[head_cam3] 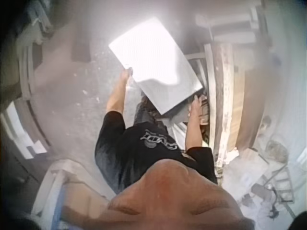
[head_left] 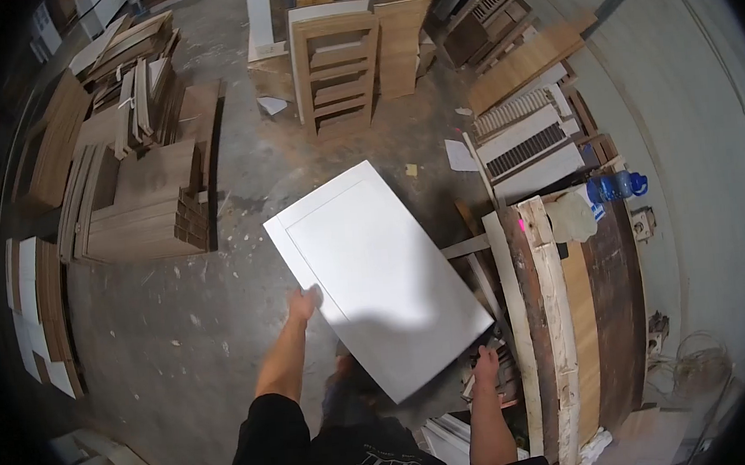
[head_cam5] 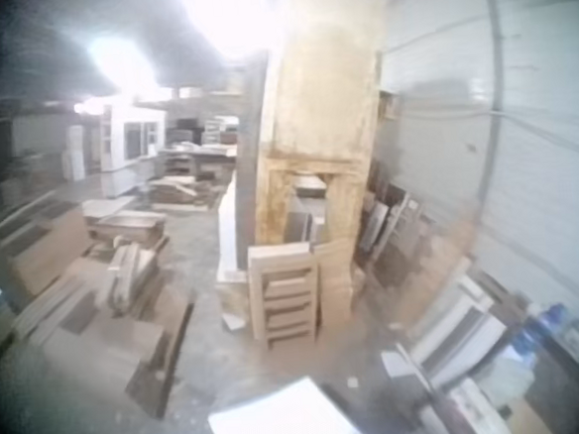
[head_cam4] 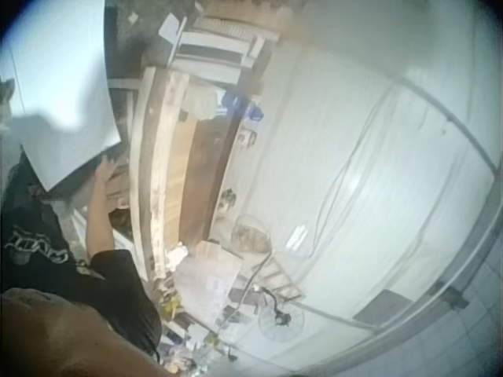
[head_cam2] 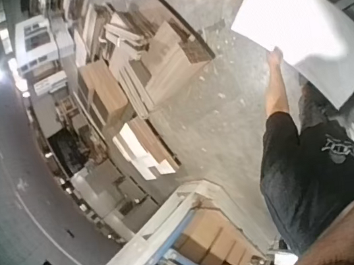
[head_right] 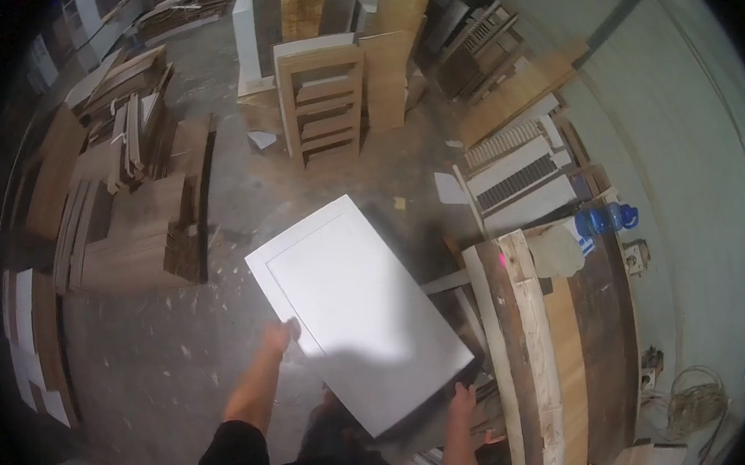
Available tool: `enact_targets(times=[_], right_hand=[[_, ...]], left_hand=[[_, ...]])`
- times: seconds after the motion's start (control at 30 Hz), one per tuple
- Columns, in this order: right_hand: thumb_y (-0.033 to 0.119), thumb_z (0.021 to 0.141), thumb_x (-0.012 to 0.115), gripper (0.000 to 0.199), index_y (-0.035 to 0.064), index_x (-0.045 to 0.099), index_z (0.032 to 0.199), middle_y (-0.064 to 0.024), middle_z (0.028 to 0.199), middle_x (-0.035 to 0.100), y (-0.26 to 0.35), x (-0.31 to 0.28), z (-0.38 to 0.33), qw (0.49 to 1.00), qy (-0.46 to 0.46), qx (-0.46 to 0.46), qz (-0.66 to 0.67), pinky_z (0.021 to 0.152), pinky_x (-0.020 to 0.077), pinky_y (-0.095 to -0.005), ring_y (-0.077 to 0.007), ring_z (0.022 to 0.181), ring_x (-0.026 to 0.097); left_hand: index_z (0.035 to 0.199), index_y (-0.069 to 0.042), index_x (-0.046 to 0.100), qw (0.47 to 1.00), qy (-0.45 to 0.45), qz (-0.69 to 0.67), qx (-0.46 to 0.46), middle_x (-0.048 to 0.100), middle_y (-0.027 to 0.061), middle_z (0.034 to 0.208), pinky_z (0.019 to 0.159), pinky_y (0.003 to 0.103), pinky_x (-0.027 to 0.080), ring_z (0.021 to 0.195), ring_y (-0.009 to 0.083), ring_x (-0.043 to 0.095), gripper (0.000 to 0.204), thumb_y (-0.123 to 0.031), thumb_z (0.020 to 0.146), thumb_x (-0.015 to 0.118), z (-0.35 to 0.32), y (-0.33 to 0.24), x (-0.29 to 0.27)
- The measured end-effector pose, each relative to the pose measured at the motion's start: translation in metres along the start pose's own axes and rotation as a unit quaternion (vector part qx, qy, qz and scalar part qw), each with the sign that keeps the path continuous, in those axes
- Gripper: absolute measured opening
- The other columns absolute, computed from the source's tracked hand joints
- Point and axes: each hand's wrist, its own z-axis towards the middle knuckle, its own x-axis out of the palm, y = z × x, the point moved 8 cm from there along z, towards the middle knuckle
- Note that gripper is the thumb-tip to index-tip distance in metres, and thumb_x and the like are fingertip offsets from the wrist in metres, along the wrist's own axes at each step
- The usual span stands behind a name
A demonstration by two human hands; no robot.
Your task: The person trims the edges of white cabinet panels and a board using a hand blade, placing each panel onto the workbench before trimming and stacking the finished panels on the floor.
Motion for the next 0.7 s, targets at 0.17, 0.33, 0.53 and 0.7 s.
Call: enact_targets(times=[0.17, 0.33, 0.53, 0.7], right_hand=[[0.025, 0.092, 0.063, 0.038, 0.0048, 0.062, 0.123, -0.0100, 0.115, 0.064, -0.083, 0.009, -0.068, 0.997, -0.027, 0.063, 0.030, 0.075, 0.0494, -0.0360, -0.0195, 0.104, 0.060], [0.024, 0.090, 0.063, 0.028, 0.0106, 0.066, 0.114, -0.0015, 0.096, 0.067, -0.154, -0.003, -0.199, 0.988, 0.069, 0.134, 0.016, 0.053, 0.0448, -0.0271, -0.0129, 0.077, 0.063], [0.027, 0.094, 0.059, 0.030, 0.0098, 0.063, 0.119, -0.0028, 0.098, 0.066, -0.210, -0.033, -0.306, 0.961, 0.023, 0.256, 0.101, 0.056, 0.0460, -0.0288, -0.0161, 0.078, 0.064], [0.032, 0.096, 0.058, 0.032, 0.0097, 0.062, 0.118, -0.0028, 0.099, 0.066, -0.232, -0.031, -0.328, 0.946, -0.029, 0.277, 0.164, 0.059, 0.0457, -0.0279, -0.0151, 0.084, 0.064]], left_hand=[[0.140, -0.001, 0.042, 0.986, 0.011, -0.065, -0.154, 0.058, 0.0223, 0.126, 0.090, 0.043, 0.051, 0.115, 0.0340, 0.058, 0.074, -0.046, 0.086, 0.063, -0.036, 0.064, 0.053], [0.133, 0.000, 0.044, 0.974, -0.100, -0.142, -0.148, 0.060, 0.0197, 0.122, 0.080, 0.046, 0.054, 0.106, 0.0338, 0.062, 0.066, -0.022, 0.078, 0.073, -0.023, 0.166, 0.068], [0.110, 0.002, 0.066, 0.985, -0.056, -0.019, -0.165, 0.068, 0.0172, 0.107, 0.072, 0.043, 0.056, 0.086, 0.0300, 0.067, 0.044, -0.027, 0.078, 0.075, -0.036, 0.115, 0.124], [0.122, 0.000, 0.060, 0.989, -0.001, -0.010, -0.150, 0.064, 0.0151, 0.116, 0.073, 0.048, 0.055, 0.094, 0.0322, 0.064, 0.054, -0.038, 0.086, 0.068, -0.051, 0.105, 0.135]])
